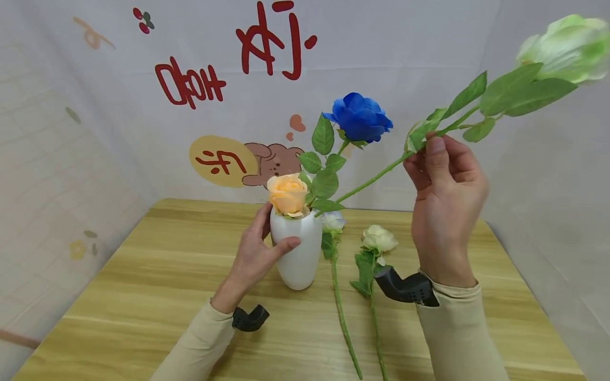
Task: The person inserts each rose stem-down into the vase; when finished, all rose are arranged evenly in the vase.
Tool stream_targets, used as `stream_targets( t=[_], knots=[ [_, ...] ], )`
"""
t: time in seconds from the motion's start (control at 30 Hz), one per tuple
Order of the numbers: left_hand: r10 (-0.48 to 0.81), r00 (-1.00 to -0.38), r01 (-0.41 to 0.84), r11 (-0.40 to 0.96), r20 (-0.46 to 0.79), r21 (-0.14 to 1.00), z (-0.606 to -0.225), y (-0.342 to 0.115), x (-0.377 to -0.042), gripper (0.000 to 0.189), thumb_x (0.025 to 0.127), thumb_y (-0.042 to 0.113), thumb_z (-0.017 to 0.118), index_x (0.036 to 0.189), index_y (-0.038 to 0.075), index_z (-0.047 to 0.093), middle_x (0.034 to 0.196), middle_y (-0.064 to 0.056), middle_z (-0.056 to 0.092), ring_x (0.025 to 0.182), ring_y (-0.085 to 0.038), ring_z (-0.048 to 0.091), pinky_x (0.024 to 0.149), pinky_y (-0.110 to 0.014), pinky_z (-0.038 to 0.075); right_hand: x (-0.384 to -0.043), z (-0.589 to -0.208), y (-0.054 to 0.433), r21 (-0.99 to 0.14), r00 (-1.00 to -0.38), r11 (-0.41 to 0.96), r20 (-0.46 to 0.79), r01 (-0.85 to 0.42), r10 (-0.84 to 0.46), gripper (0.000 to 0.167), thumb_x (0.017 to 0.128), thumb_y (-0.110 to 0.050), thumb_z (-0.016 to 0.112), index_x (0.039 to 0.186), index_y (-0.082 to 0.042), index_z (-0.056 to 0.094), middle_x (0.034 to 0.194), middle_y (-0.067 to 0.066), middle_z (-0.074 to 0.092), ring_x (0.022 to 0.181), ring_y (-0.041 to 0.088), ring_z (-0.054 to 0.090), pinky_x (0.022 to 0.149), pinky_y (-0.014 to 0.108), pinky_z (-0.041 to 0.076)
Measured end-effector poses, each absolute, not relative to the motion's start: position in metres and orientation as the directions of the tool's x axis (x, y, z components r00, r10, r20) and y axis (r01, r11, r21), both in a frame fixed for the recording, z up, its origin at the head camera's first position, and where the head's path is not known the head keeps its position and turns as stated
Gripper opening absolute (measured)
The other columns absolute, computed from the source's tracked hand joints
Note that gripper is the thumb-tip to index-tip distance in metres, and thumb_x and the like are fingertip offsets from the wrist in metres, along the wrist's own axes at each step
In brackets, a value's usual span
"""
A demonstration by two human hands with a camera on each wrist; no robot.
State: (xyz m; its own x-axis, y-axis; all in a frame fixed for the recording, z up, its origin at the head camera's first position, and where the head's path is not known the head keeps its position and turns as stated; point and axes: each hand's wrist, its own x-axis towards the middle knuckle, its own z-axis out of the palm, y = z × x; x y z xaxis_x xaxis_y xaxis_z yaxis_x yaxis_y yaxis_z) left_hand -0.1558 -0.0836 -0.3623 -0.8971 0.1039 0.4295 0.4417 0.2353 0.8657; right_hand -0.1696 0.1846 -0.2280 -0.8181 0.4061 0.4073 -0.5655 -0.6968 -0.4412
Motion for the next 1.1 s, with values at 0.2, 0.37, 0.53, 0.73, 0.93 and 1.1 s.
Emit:
stream_targets(
  t=[0.2, 0.37, 0.53, 0.73, 0.93, 1.1],
  knots=[
    [0.097, -0.899, 0.437, 0.239, 0.427, 0.867, -0.362, -0.084, -0.156, 0.114, 0.078, 0.079, 0.071, 0.159, 0.007, 0.035, 0.151, -0.009, 0.051, 0.135, -0.024, 0.055, 0.111, -0.050, 0.045, -0.174, -0.224, 0.179, -0.415, -0.812, -0.707, 0.404, -0.572, 0.420, 0.026, 0.094, 0.009, 0.067, 0.113, 0.023, 0.058, 0.095, 0.029, 0.065, 0.069, 0.034, 0.067, 0.068, 0.037, 0.063],
    [0.096, -0.895, 0.445, 0.246, 0.435, 0.861, -0.362, -0.084, -0.156, 0.113, 0.078, 0.079, 0.070, 0.159, 0.007, 0.036, 0.151, -0.009, 0.052, 0.135, -0.023, 0.055, 0.111, -0.049, 0.045, -0.176, -0.224, 0.175, -0.425, -0.815, -0.703, 0.399, -0.571, 0.420, 0.024, 0.094, 0.010, 0.066, 0.112, 0.023, 0.059, 0.092, 0.029, 0.064, 0.068, 0.035, 0.068, 0.067, 0.038, 0.063],
    [0.094, -0.892, 0.452, 0.242, 0.443, 0.859, -0.362, -0.084, -0.156, 0.113, 0.078, 0.079, 0.070, 0.159, 0.006, 0.036, 0.150, -0.009, 0.052, 0.134, -0.024, 0.056, 0.110, -0.050, 0.045, -0.176, -0.226, 0.169, -0.458, -0.814, -0.679, 0.409, -0.573, 0.411, 0.027, 0.092, 0.009, 0.069, 0.113, 0.024, 0.059, 0.092, 0.028, 0.064, 0.069, 0.033, 0.069, 0.069, 0.037, 0.063],
    [0.099, -0.888, 0.459, 0.243, 0.449, 0.854, -0.362, -0.083, -0.157, 0.112, 0.079, 0.078, 0.070, 0.159, 0.006, 0.035, 0.151, -0.010, 0.051, 0.135, -0.025, 0.055, 0.111, -0.051, 0.045, -0.176, -0.232, 0.161, -0.521, -0.822, -0.641, 0.430, -0.563, 0.373, 0.033, 0.089, 0.005, 0.075, 0.112, 0.023, 0.060, 0.096, 0.027, 0.065, 0.071, 0.031, 0.069, 0.072, 0.035, 0.063],
    [0.091, -0.889, 0.457, 0.248, 0.449, 0.854, -0.363, -0.082, -0.158, 0.111, 0.080, 0.078, 0.070, 0.158, 0.007, 0.036, 0.150, -0.008, 0.052, 0.134, -0.023, 0.055, 0.111, -0.048, 0.045, -0.174, -0.242, 0.150, -0.609, -0.817, -0.548, 0.475, -0.574, 0.328, 0.027, 0.090, 0.001, 0.077, 0.106, 0.019, 0.065, 0.103, 0.025, 0.067, 0.076, 0.027, 0.069, 0.076, 0.034, 0.063],
    [0.096, -0.889, 0.458, 0.247, 0.449, 0.854, -0.364, -0.082, -0.158, 0.112, 0.079, 0.077, 0.071, 0.158, 0.006, 0.036, 0.150, -0.009, 0.052, 0.134, -0.024, 0.055, 0.112, -0.048, 0.045, -0.172, -0.252, 0.144, -0.665, -0.815, -0.474, 0.494, -0.578, 0.302, 0.022, 0.094, -0.001, 0.074, 0.105, 0.017, 0.068, 0.096, 0.022, 0.068, 0.076, 0.025, 0.070, 0.079, 0.035, 0.063]
  ],
)
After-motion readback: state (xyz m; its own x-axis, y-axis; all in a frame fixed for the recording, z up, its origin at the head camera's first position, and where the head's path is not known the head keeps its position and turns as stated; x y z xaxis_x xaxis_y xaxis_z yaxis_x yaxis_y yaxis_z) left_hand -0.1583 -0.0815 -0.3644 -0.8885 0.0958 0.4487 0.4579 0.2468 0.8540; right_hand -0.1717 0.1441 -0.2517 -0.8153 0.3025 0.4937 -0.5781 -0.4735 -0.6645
